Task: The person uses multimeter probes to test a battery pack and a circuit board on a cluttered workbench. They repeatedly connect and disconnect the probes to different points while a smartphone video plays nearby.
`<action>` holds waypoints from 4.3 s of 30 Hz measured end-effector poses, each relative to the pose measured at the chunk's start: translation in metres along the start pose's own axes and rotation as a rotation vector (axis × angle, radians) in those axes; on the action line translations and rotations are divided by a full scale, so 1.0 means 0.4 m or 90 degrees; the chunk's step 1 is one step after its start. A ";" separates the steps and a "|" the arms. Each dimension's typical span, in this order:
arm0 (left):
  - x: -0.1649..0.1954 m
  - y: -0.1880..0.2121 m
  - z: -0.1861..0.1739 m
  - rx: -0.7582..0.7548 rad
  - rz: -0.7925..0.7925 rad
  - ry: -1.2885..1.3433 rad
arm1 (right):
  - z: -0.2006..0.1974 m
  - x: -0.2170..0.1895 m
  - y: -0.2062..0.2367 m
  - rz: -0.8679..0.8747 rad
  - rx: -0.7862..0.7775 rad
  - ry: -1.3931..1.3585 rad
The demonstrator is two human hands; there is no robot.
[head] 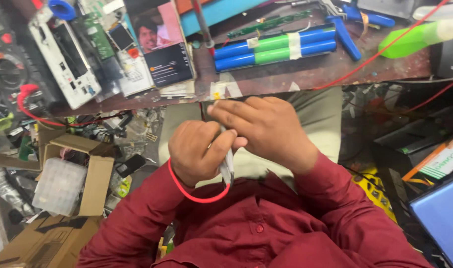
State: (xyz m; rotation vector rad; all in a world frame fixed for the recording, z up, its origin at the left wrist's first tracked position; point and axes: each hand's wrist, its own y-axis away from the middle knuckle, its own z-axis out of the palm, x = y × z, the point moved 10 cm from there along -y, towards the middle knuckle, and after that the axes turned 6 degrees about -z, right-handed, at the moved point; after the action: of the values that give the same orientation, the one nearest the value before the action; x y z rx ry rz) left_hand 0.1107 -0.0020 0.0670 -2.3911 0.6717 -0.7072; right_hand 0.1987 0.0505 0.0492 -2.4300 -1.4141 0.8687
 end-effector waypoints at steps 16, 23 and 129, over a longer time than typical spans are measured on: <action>0.161 0.035 0.012 -0.108 0.269 0.165 | 0.016 0.421 0.403 0.708 -0.248 0.061; 0.094 0.028 -0.009 -0.041 0.199 0.168 | -0.004 0.375 0.345 0.662 -0.179 0.052; -0.156 0.045 0.140 -0.111 -0.204 0.006 | 0.008 0.244 0.007 0.138 0.219 0.069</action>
State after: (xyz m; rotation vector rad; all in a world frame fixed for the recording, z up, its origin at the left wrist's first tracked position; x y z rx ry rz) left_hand 0.0933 0.0421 -0.0046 -2.6919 0.3678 -0.8198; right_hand 0.2351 0.1308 0.0074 -2.3478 -0.8889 0.9214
